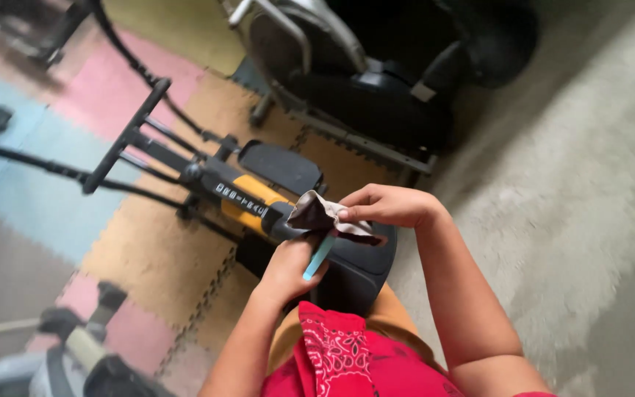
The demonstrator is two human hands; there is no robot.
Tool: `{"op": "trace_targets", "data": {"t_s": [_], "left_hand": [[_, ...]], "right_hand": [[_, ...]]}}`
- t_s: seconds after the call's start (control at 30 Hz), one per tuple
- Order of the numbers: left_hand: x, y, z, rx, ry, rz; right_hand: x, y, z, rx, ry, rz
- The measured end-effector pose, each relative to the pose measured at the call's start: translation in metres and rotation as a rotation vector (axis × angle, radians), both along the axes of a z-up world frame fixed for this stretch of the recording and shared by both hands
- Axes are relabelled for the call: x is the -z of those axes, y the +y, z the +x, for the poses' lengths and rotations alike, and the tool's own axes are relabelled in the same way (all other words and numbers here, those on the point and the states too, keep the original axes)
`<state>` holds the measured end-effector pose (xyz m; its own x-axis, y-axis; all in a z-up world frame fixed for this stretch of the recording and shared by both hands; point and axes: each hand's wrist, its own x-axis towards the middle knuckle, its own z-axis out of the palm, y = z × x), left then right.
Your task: Cleaning and wiping down various gym machines with a spray bottle and a cloth.
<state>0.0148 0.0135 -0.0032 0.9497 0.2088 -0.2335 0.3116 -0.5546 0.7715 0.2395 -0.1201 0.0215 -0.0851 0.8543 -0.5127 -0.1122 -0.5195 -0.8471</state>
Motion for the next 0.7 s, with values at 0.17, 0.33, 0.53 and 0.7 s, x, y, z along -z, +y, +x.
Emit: {"op": "trace_targets", "data": {"t_s": [0.17,0.33,0.53,0.7], "left_hand": [[0.012,0.005,0.013,-0.025,0.003,0.043],[0.017,0.010,0.023,-0.043,-0.118,0.057],[0.031,0.007,0.014,-0.163,-0.088,0.056],[0.053,0.006,-0.006,-0.193,-0.022,0.010]], "right_hand": [[0.021,0.013,0.022,-0.062,0.028,0.076],[0.021,0.031,0.043,-0.136,0.155,0.122],[0.034,0.057,0.048,-0.298,0.163,0.084],[0.041,0.063,0.027,-0.269,0.169,0.107]]}}
